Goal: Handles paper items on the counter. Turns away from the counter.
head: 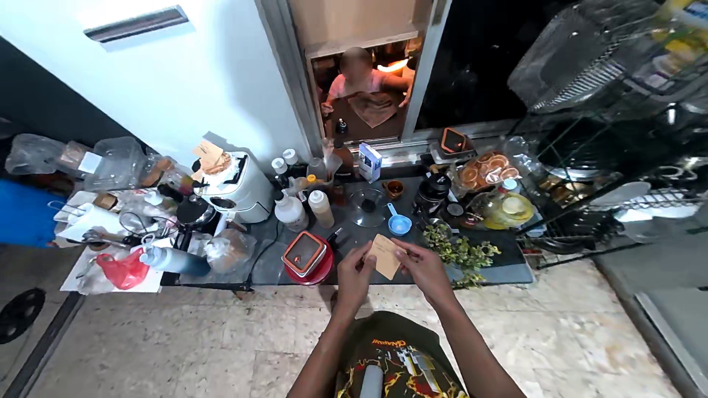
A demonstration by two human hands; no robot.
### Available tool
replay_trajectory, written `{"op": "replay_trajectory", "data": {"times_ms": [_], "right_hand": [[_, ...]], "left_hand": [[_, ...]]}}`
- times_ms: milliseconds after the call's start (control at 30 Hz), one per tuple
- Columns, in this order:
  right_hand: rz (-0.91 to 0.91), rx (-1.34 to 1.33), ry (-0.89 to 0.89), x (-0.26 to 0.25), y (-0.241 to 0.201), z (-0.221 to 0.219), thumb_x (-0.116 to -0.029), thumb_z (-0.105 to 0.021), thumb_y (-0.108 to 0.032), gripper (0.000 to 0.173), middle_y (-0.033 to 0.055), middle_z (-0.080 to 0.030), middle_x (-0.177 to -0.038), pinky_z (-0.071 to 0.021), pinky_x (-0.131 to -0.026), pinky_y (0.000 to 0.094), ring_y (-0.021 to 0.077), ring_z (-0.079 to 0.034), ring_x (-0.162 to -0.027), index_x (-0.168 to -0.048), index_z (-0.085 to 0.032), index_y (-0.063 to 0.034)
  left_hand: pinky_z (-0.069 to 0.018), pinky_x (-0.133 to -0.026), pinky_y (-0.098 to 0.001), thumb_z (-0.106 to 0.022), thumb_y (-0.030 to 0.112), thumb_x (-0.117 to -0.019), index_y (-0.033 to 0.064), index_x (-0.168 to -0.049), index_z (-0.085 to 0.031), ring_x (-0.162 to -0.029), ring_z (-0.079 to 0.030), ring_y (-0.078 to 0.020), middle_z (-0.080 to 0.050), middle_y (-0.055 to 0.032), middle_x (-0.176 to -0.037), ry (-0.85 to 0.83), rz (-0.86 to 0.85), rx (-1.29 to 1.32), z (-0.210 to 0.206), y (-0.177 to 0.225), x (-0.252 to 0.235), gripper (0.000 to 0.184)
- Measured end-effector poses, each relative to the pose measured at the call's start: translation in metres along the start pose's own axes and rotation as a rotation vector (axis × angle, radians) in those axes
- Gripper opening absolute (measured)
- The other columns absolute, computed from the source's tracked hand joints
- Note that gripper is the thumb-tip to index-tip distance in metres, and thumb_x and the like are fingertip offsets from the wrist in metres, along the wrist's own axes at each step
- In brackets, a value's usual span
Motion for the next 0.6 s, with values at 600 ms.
{"op": "replay_trajectory", "data": {"times_ms": [600], "right_hand": [[0.042,0.043,-0.238,-0.086,-0.058,-0.197,-0.098,-0.069,-0.015,0.024,0.0082,-0.074,-0.095,-0.0632,-0.069,0.0326,0.0162,-0.072,-0.075,-0.118,-0.069,-0.0013]], "left_hand": [[-0.0619,-0.084,-0.038,-0.063,0.01,-0.0991,-0.0003,-0.128,-0.062,-0.094,-0.071,-0.0189,-0.069,-0.0129,-0.119,0.089,0.01,0.006,0.191,0.001,-0.074,0.03]]}}
Point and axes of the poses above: each hand's wrist, its own x-axis away from the middle knuckle, its own z-axis out of the back of the hand, y = z × x, the point moved 8 cm from there along -x, towards the middle knuckle
